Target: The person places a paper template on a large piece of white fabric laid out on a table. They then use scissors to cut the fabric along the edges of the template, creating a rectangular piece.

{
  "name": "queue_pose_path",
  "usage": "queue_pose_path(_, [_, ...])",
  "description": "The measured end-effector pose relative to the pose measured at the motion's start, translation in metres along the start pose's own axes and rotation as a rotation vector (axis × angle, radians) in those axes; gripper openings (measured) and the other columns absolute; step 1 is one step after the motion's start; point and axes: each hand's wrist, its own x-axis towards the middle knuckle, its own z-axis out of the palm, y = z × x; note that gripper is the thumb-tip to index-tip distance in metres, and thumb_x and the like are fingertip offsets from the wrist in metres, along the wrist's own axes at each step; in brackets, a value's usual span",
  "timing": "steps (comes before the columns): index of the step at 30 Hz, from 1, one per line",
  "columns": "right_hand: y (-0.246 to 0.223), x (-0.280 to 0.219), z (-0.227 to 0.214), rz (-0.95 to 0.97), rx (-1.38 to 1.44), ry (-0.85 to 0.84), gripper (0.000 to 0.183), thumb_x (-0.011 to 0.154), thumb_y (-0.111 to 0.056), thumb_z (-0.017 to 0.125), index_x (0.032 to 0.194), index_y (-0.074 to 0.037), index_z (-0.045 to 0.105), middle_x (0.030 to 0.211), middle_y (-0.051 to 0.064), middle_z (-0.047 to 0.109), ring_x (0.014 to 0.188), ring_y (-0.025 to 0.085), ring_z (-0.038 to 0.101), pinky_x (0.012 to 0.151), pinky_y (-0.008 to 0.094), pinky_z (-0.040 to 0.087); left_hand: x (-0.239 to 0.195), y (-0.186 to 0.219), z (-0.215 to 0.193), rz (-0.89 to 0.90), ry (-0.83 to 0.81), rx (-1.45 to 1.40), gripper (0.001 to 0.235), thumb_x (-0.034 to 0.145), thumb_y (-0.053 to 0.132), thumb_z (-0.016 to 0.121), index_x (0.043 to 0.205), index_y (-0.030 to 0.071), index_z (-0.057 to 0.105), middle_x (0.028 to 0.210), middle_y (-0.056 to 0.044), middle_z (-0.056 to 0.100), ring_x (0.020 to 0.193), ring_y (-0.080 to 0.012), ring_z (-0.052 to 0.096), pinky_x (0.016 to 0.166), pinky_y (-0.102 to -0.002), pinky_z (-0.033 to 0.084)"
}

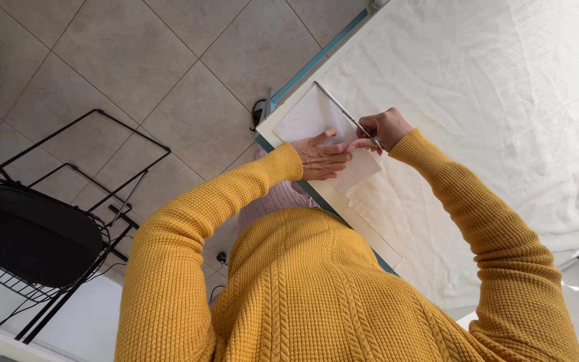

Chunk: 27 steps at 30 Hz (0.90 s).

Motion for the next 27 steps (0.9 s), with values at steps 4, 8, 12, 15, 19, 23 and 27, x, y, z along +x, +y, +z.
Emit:
queue_pose_path(4, [-0.009,-0.004,-0.007,0.022,-0.022,0.003,0.042,0.077,-0.044,0.082,0.074,-0.006,0.065,0.052,0.003,0.063,0.042,0.013,0.061,0.045,0.03,0.049,0.0,0.002,0.003,-0.004,-0.011,0.0,0.032,0.106,0.048,0.043,0.109,0.018,0.053,0.132,-0.002,0.046,0.14,-0.0139,0.028,0.113,-0.055,0.02])
queue_pose_path(8, [-0.009,-0.032,-0.018,-0.118,-0.131,0.099,0.043,0.076,-0.044,0.085,0.076,-0.005,0.065,0.056,0.003,0.064,0.045,0.015,0.061,0.048,0.03,0.049,0.001,0.003,-0.006,-0.006,-0.022,-0.003,0.035,0.106,0.048,0.047,0.117,0.015,0.053,0.129,-0.001,0.045,0.134,-0.016,0.032,0.115,-0.054,0.022])
queue_pose_path(12, [-0.006,-0.074,-0.006,-0.089,-0.16,0.303,0.039,0.078,-0.039,0.086,0.082,-0.006,0.066,0.063,0.003,0.067,0.052,0.015,0.063,0.053,0.028,0.052,0.007,0.001,-0.04,-0.042,0.046,-0.026,0.04,0.099,0.049,0.058,0.115,0.013,0.054,0.122,-0.004,0.049,0.126,-0.019,0.041,0.11,-0.052,0.03])
queue_pose_path(15, [-0.009,-0.1,0.013,0.041,0.032,0.443,0.032,0.084,-0.032,0.084,0.088,-0.005,0.066,0.069,0.003,0.07,0.058,0.012,0.067,0.057,0.026,0.055,0.005,-0.018,-0.063,-0.335,0.151,-0.109,0.042,0.094,0.042,0.072,0.12,0.014,0.053,0.121,-0.004,0.052,0.121,-0.0193,0.048,0.104,-0.047,0.036])
queue_pose_path(19, [-0.012,-0.117,0.054,0.224,0.482,0.524,0.024,0.09,-0.019,0.079,0.097,-0.002,0.064,0.082,0.006,0.073,0.068,0.011,0.071,0.063,0.027,0.059,-0.003,-0.04,-0.087,-0.911,0.33,-0.261,0.067,0.075,0.031,0.092,0.124,0.013,0.051,0.123,-0.004,0.056,0.115,-0.0233,0.051,0.094,-0.045,0.04])
queue_pose_path(23, [-0.014,-0.11,0.086,0.185,0.7,0.57,0.021,0.092,-0.014,0.075,0.102,-0.001,0.062,0.104,0.008,0.075,0.081,0.011,0.075,0.069,0.027,0.064,0.001,-0.035,-0.086,-1.075,0.311,-0.27,0.08,0.065,0.029,0.096,0.126,0.01,0.049,0.122,-0.007,0.056,0.111,-0.0283,0.052,0.091,-0.046,0.041])
queue_pose_path(27, [-0.016,-0.108,0.101,0.204,0.712,0.581,0.021,0.093,-0.012,0.072,0.103,0.0,0.059,0.119,0.009,0.075,0.086,0.013,0.077,0.071,0.027,0.065,0.001,-0.033,-0.072,-1.16,0.254,-0.258,0.083,0.066,0.026,0.096,0.13,0.011,0.046,0.119,-0.008,0.057,0.111,-0.0283,0.054,0.092,-0.045,0.042])
